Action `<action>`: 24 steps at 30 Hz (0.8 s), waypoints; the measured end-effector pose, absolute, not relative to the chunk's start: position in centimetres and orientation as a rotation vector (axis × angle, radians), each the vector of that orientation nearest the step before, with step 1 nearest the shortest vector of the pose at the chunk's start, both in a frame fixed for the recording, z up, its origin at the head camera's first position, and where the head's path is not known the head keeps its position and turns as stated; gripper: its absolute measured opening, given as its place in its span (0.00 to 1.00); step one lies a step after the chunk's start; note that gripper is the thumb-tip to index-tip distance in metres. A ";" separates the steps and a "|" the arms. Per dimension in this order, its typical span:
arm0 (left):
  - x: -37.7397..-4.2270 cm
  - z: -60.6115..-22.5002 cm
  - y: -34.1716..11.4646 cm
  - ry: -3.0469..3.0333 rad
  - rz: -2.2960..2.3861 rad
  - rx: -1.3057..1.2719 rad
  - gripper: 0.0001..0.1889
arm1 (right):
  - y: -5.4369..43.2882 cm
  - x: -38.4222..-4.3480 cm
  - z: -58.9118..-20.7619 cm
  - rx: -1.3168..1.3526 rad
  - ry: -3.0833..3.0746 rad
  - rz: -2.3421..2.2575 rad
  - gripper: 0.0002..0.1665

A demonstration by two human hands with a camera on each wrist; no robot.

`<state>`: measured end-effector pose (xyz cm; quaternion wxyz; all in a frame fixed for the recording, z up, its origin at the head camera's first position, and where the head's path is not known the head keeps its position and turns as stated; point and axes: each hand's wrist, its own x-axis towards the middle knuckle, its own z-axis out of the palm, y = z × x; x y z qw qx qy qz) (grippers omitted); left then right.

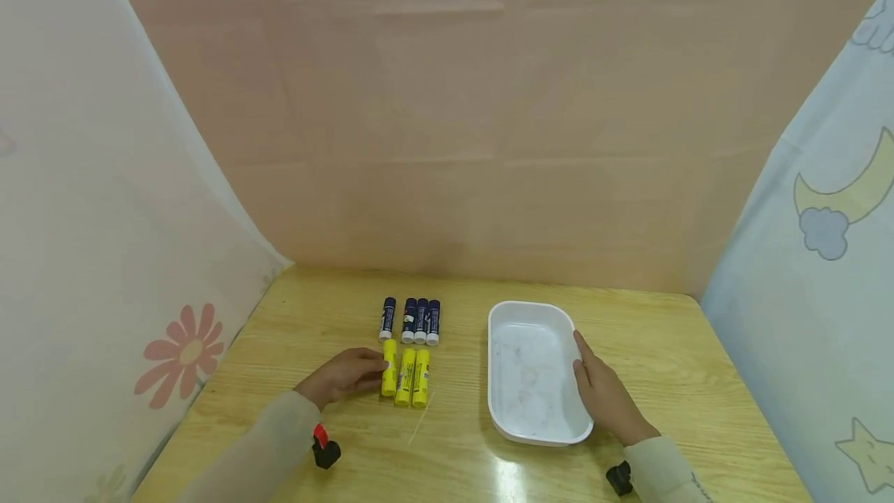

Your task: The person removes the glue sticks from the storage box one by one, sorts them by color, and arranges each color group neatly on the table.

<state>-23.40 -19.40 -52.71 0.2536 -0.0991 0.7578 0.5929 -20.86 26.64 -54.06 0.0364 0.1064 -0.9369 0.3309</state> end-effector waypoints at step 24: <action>-23.4 -52.8 -18.1 2.231 1.417 -0.271 0.24 | 26.7 -21.0 -54.4 0.309 -2.897 1.037 0.32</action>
